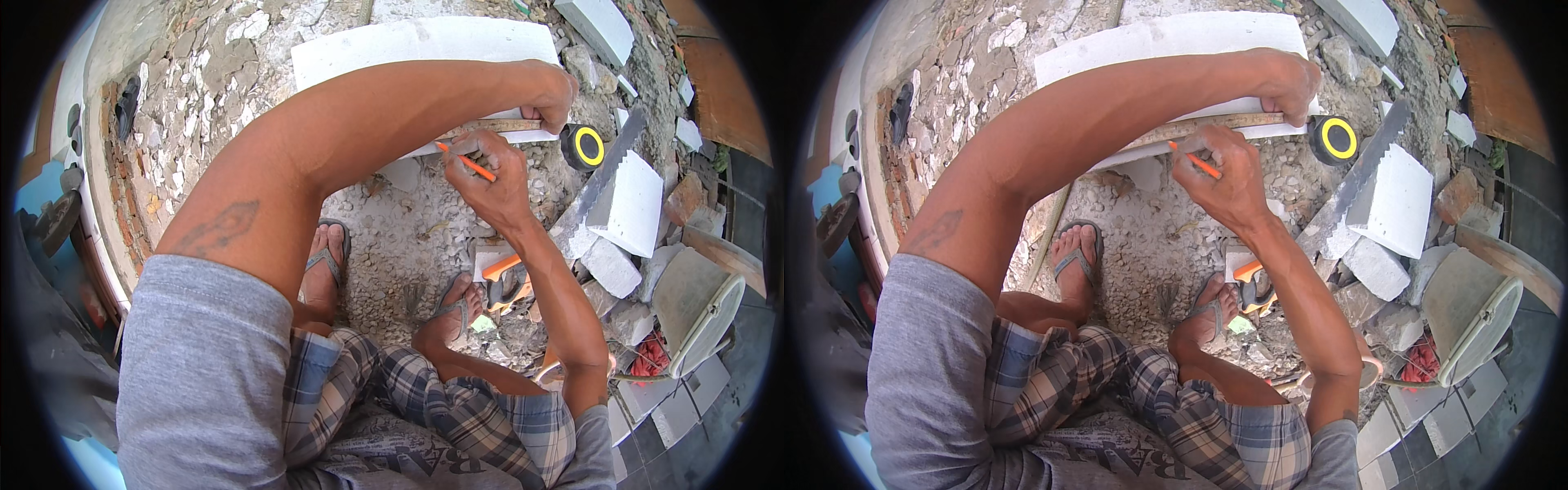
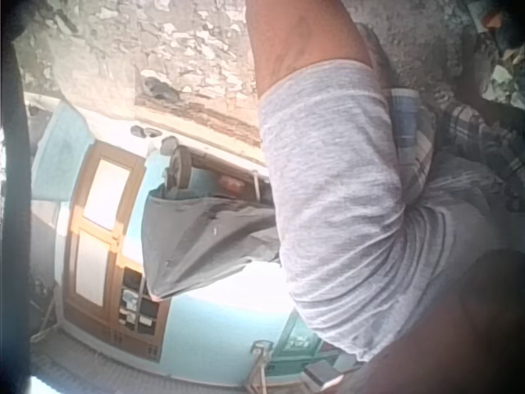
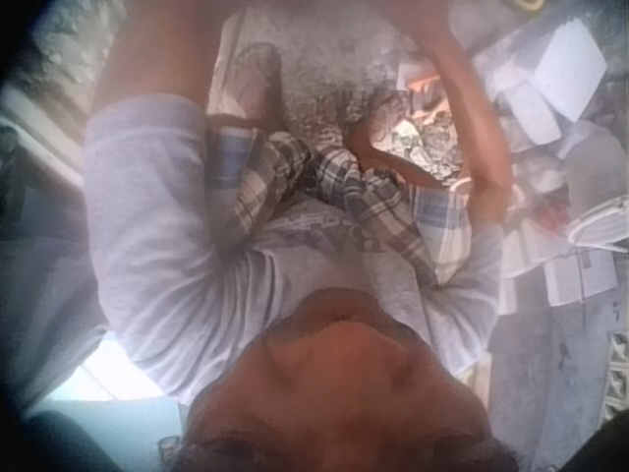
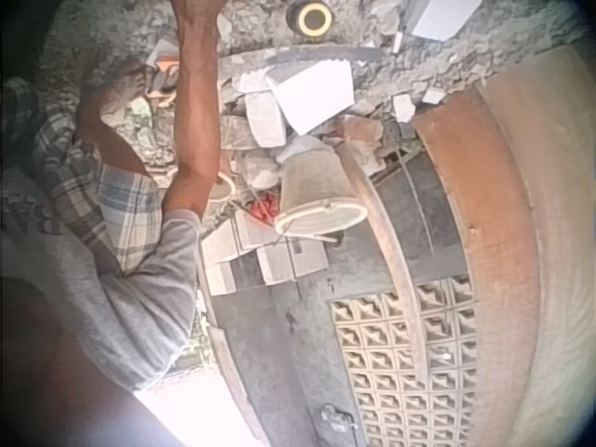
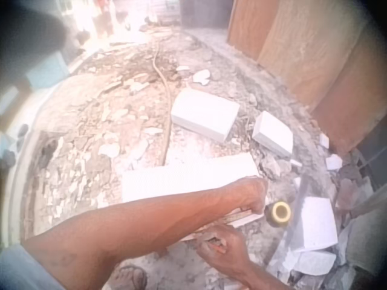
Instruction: The person measures a white rectangular tile using a tape measure and marks it with a pencil. They then use a hand saw as a straight edge to draw a precise cutting line across the tile.
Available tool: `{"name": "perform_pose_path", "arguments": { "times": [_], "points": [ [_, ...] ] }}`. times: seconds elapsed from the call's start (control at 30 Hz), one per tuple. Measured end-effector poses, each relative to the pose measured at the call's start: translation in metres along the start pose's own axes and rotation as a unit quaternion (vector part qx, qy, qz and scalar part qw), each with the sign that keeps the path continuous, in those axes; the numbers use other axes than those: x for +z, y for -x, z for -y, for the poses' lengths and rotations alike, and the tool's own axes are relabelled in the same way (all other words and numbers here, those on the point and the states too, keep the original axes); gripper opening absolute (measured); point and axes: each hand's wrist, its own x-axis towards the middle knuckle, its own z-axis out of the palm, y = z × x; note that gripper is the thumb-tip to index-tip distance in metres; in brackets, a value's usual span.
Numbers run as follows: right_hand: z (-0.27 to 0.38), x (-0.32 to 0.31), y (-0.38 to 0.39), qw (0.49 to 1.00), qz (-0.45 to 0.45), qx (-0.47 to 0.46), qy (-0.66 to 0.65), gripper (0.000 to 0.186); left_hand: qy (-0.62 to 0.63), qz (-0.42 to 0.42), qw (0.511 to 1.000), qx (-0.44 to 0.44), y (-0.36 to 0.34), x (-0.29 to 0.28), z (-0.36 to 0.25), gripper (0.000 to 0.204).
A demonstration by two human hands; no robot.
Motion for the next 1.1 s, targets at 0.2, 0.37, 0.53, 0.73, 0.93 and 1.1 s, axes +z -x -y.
{"name": "perform_pose_path", "arguments": {
  "times": [0.2,0.37,0.53,0.73,0.93,1.1],
  "points": [
    [-0.003,0.002,-0.001,1.0,-0.008,-0.012,0.024,0.014,-0.009,0.006,1.0,-0.004,-0.002,0.0,0.0,0.021],
    [-0.002,-0.001,-0.002,1.0,0.003,0.0,0.017,0.013,-0.011,0.013,1.0,0.004,-0.004,-0.001,-0.001,0.029],
    [-0.001,-0.003,-0.001,1.0,0.012,0.007,0.007,0.013,0.0,0.008,1.0,-0.001,-0.001,0.0,0.001,0.03],
    [-0.001,-0.002,-0.002,1.0,0.015,0.019,0.01,0.015,-0.002,0.01,1.0,0.0,-0.002,0.0,0.002,0.03],
    [0.004,-0.012,0.005,0.999,0.034,0.024,-0.002,0.013,-0.019,0.011,1.0,-0.014,-0.003,0.0,-0.001,0.027],
    [0.012,-0.037,0.044,0.998,0.048,0.045,0.005,0.013,-0.03,0.015,0.999,-0.029,-0.005,-0.001,-0.001,0.029]
  ]
}}
